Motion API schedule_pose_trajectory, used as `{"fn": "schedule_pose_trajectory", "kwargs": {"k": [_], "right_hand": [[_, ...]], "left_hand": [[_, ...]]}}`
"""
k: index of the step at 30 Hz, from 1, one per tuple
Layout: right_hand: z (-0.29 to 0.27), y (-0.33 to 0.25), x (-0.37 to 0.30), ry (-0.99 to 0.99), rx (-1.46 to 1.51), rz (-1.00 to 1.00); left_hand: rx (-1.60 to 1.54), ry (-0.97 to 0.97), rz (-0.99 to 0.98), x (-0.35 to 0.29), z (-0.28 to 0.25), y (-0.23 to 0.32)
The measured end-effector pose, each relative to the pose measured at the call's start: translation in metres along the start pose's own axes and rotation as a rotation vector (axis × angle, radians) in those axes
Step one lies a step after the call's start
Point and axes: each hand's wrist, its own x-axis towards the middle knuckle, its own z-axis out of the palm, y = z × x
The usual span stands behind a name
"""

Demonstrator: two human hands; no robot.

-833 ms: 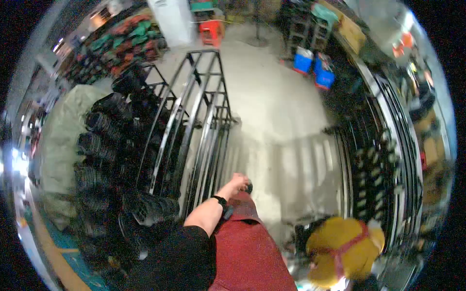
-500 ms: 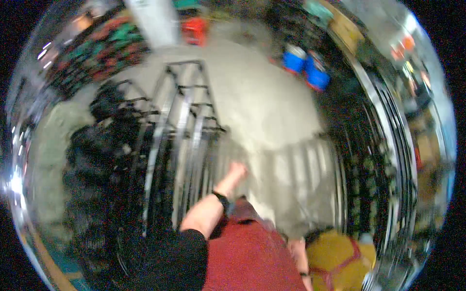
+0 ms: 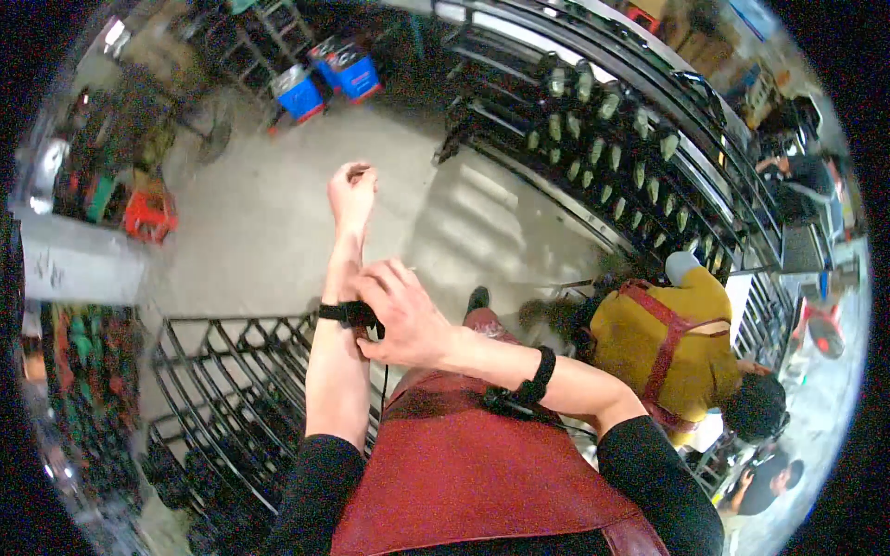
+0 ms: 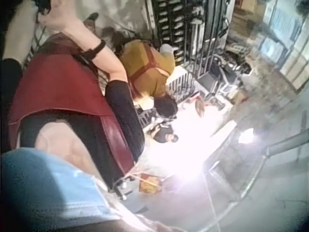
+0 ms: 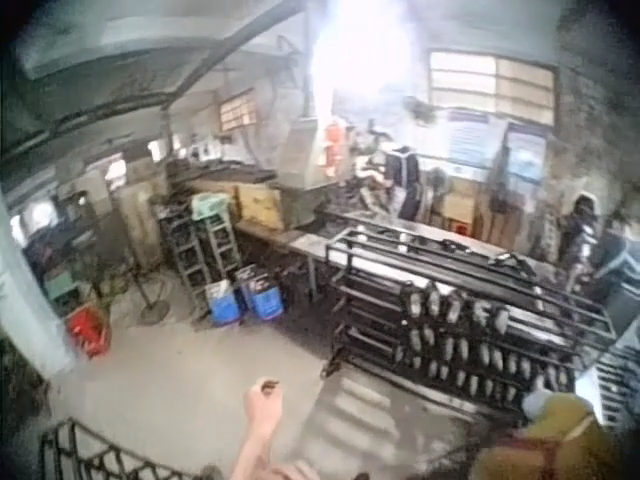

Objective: Plugging in a fan, adjusting it, and then assembling shoe components on a conveyor line.

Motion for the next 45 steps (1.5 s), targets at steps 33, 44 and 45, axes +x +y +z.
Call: {"fn": "schedule_pose_trajectory", "kwargs": {"k": [33, 44, 45], "right_hand": [[-0.165, 0.214, 0.160, 0.960, 0.810, 0.769], [-0.283, 0.409, -0.034, 0.850, 0.179, 1.011], [-0.299, 0.449, -0.070, 1.217, 0.033, 1.083]], "left_hand": [[0.143, -0.527, 0.891, 0.226, 0.384, 0.198], [0.074, -1.208, 0.349, 0.151, 0.472, 0.125], [0.089, -1.188, 0.406, 0.135, 0.493, 0.112]]}}
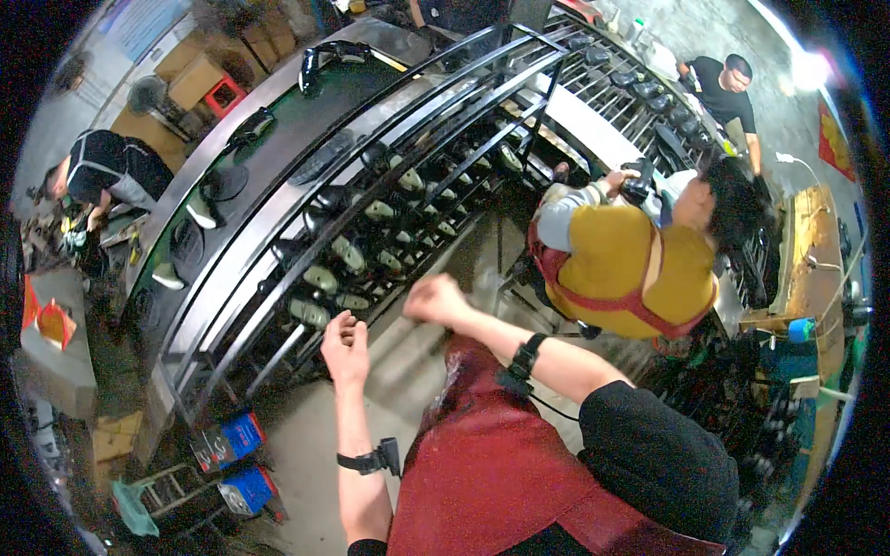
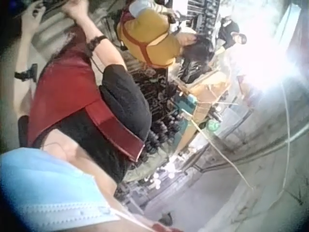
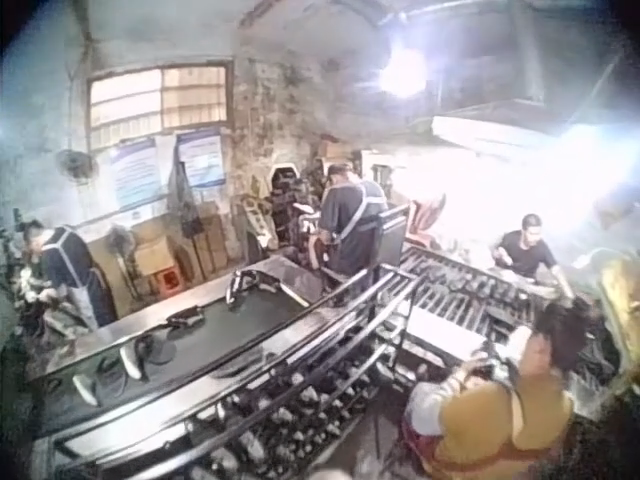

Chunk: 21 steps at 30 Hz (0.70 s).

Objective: Plugging in a fan, adjusting it, and then assembling shoe components on a conveyor line.

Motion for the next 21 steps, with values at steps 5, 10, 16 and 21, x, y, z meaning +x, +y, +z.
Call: {"fn": "schedule_pose_trajectory", "kwargs": {"k": [5, 10, 16, 21], "right_hand": [[-0.067, 0.050, 0.182, 0.636, -0.281, 0.100], [-0.077, 0.061, 0.284, 0.148, -0.248, 0.201], [-0.075, 0.066, 0.307, 0.140, -0.297, 0.193], [-0.106, 0.055, 0.304, 0.089, 0.058, 0.414]], "left_hand": [[0.333, 0.133, 0.138, 0.089, 0.091, -0.013], [0.505, 0.264, -0.110, 0.167, 0.132, -0.059], [0.489, 0.215, -0.369, 0.206, 0.130, -0.056], [0.191, 0.260, -0.192, 0.226, 0.161, -0.050]]}}
